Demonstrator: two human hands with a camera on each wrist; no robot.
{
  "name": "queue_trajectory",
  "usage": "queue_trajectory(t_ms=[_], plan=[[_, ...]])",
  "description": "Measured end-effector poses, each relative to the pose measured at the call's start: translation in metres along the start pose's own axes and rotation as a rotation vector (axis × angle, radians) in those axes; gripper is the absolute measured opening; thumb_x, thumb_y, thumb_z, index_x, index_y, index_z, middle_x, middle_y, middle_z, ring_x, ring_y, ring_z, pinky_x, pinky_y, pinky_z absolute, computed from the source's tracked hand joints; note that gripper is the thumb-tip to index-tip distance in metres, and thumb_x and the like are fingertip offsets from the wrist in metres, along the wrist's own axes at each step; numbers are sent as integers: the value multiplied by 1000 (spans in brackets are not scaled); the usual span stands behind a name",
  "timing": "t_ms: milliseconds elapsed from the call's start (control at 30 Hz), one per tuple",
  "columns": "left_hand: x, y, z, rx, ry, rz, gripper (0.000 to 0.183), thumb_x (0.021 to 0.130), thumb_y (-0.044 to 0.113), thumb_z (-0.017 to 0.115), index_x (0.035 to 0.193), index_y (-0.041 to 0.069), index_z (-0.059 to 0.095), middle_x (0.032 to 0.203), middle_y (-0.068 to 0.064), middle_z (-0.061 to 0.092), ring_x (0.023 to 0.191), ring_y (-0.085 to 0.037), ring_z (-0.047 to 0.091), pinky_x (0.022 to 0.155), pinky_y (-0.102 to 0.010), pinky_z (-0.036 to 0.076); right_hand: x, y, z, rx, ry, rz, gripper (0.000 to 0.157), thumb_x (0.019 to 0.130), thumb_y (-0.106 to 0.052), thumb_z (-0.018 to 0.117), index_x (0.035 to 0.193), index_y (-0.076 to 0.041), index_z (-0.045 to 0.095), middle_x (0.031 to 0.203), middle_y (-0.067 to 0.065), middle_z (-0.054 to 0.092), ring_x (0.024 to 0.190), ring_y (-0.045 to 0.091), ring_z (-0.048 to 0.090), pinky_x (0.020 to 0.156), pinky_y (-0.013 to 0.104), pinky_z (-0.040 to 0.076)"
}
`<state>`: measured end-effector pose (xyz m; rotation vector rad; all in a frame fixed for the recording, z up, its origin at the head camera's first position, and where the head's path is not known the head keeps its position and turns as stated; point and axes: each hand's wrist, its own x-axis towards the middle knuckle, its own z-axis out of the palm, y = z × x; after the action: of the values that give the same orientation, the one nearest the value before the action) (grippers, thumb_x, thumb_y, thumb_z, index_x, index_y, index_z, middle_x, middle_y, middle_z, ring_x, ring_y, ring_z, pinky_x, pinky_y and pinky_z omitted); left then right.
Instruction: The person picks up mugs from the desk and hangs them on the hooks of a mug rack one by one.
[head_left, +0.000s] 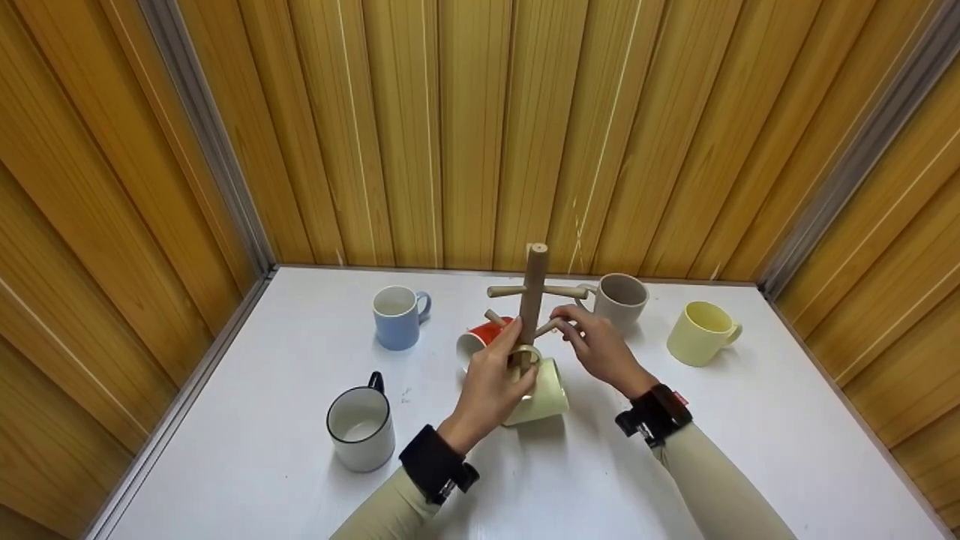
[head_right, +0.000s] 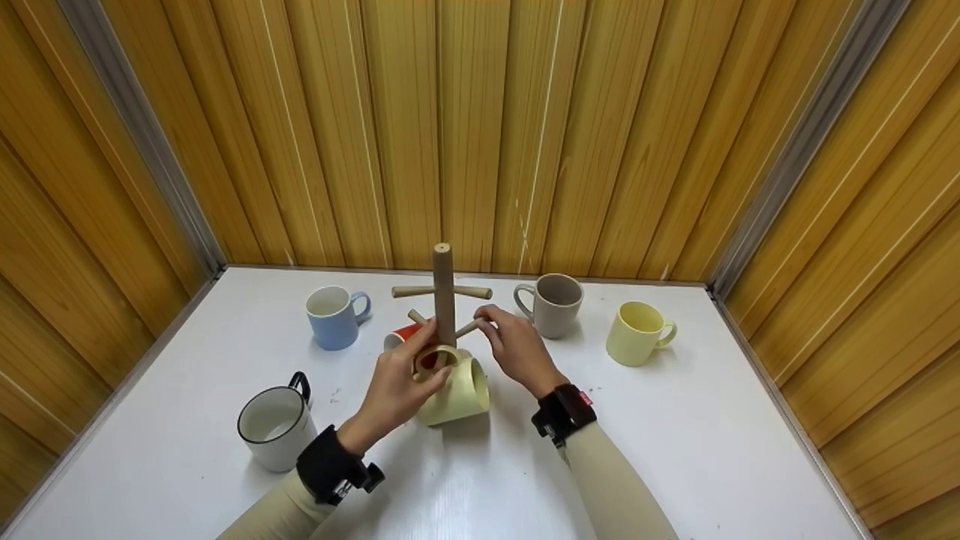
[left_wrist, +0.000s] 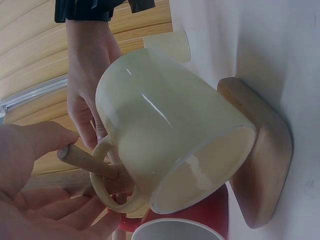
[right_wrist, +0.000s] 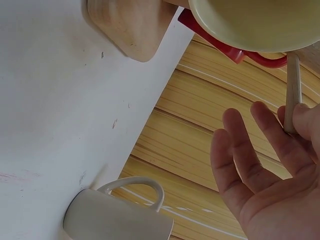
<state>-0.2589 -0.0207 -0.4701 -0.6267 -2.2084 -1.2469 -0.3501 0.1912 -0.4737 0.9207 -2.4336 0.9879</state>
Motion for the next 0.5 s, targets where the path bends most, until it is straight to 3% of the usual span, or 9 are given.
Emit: queue_trajectory(t_ms=[333, 500], plan=[[4, -11, -4, -70, -45, -35, 66, 85, -7, 72, 147, -8, 49, 135, -20, 64, 103, -24, 68, 89, -38, 59, -4, -1, -1, 26, 26, 1, 10, 102, -13, 63, 108, -9, 71, 97, 2, 75, 80, 20, 69, 68, 33, 57], [6, -17, -10, -64, -67, -8, 63, 86, -7, 71, 146, -6, 51, 135, -20, 64, 110, -28, 69, 94, -41, 57, -7, -3, -3, 13, 31, 6, 11, 102, -14, 63, 107, -10, 71, 99, 0, 74, 89, 18, 72, 70, 35, 59]])
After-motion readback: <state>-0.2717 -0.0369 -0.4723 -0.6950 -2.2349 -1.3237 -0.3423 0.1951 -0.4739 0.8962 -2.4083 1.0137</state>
